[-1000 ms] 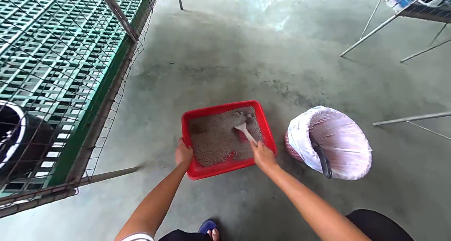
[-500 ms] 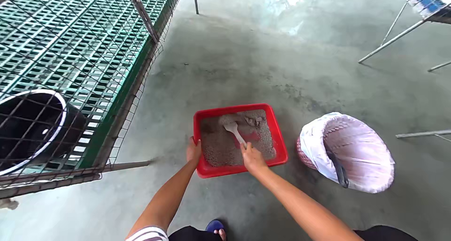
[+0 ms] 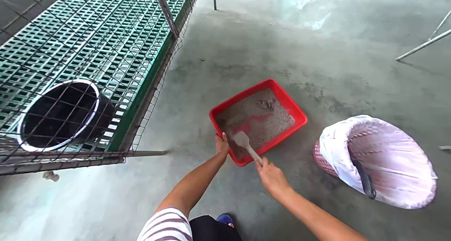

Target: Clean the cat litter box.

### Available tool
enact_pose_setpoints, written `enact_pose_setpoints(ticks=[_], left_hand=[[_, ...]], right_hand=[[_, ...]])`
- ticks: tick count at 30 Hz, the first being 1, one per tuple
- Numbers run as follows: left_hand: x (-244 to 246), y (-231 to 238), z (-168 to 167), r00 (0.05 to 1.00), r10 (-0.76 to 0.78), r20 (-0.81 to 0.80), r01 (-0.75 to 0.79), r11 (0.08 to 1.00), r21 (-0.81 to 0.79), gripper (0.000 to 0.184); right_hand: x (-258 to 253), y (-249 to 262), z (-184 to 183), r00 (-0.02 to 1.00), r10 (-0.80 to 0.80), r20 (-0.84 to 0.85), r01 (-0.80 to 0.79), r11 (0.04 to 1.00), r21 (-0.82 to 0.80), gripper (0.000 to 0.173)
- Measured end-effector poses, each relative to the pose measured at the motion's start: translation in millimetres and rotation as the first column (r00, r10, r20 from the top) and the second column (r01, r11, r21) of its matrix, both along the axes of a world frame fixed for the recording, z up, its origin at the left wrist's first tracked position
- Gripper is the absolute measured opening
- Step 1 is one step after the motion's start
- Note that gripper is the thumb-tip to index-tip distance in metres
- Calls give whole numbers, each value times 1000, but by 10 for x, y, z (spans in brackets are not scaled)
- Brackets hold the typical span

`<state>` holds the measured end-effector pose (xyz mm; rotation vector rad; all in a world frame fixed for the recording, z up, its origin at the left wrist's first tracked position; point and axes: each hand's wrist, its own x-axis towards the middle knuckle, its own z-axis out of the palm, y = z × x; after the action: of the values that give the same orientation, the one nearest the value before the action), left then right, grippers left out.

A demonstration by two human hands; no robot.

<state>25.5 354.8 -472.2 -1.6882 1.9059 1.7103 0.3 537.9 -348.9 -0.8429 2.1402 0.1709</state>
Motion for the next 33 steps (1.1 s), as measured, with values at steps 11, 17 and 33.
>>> enact_pose_setpoints(ticks=[11,17,33], left_hand=[[26,-157,10,995,-10,-95,25,988,151,55],[11,-165,16,995,-85,-54,92,987,132,55],[9,-202,-40,989,-146,-31,149,985,91,57]], right_hand=[[187,-228,-157,1000,-1,3,1,999,-45,55],[35,-391,-327,1000,28,-6,-29,997,-78,57],[-314,-752,-387,987,-150,-50,146,986,-78,57]])
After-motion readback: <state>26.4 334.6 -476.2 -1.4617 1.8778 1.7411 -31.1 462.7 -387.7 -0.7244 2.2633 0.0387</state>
